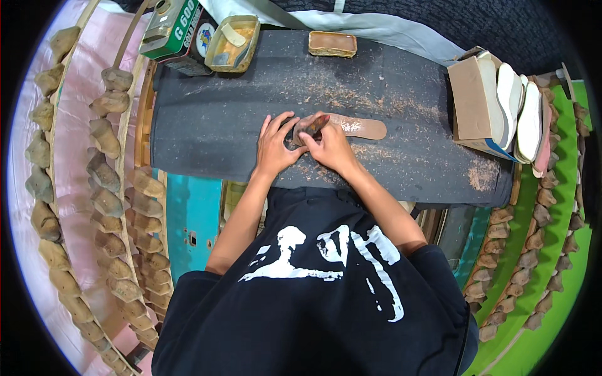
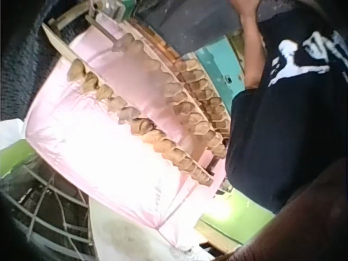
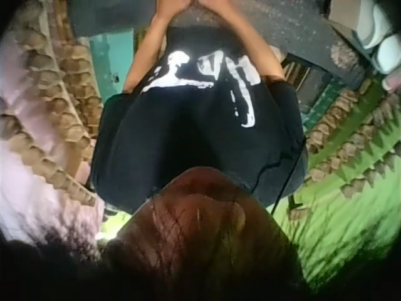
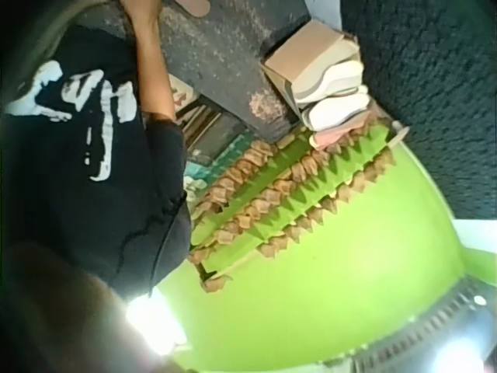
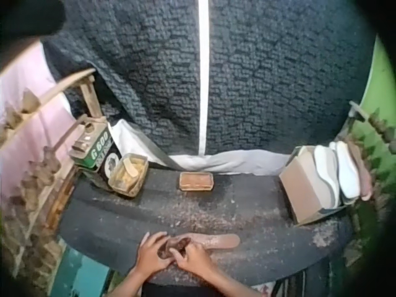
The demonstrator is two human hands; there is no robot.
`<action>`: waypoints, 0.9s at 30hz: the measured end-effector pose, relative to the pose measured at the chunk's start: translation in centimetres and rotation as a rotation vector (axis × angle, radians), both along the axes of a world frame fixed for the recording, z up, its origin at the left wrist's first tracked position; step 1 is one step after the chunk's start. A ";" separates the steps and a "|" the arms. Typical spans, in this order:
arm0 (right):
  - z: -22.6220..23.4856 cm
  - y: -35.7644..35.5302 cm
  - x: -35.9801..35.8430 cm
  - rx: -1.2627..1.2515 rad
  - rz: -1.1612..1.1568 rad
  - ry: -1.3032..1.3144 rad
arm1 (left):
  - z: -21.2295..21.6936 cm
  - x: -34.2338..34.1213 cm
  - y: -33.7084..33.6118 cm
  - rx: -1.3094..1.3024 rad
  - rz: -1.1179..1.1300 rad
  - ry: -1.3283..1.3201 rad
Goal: Applying glue to shoe insoles using a brush.
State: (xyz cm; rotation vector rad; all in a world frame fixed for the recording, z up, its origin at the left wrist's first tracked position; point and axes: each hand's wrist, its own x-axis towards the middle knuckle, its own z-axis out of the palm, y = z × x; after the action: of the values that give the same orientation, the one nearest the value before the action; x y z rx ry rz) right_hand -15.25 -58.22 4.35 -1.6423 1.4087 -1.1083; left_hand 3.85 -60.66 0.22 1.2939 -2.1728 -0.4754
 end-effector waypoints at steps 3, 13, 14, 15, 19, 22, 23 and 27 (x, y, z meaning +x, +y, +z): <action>-0.2 1.3 -2.9 -0.050 -0.068 0.052 | 0.2 0.2 0.3 -0.006 -0.001 0.023; -0.7 3.6 -2.4 -0.044 -0.115 0.059 | 0.0 -0.2 0.0 -0.028 -0.020 0.009; -0.6 3.5 -2.6 0.003 -0.077 -0.015 | 0.1 0.0 0.2 -0.022 -0.009 0.009; -0.3 3.5 -3.6 0.000 -0.082 -0.011 | 0.1 -0.1 0.2 -0.024 -0.014 0.013; -0.3 4.8 -11.7 -0.063 -0.656 0.112 | 0.3 -0.4 0.2 -0.019 -0.012 -0.001; -0.1 5.4 -15.2 0.022 -0.789 0.114 | 0.4 -0.3 0.2 -0.011 -0.015 0.010; 0.3 5.0 -14.9 0.020 -0.795 0.114 | 0.3 -0.4 0.1 -0.017 -0.010 0.018; 1.8 2.9 -9.4 -0.066 -0.617 0.098 | 0.4 -0.4 0.1 -0.015 -0.029 0.016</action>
State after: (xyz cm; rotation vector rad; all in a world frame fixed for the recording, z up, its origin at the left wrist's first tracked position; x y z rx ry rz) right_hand -24.64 -55.37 6.12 -1.3453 2.0393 -1.4304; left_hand 3.50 -60.53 0.59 1.2484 -2.1806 -0.4784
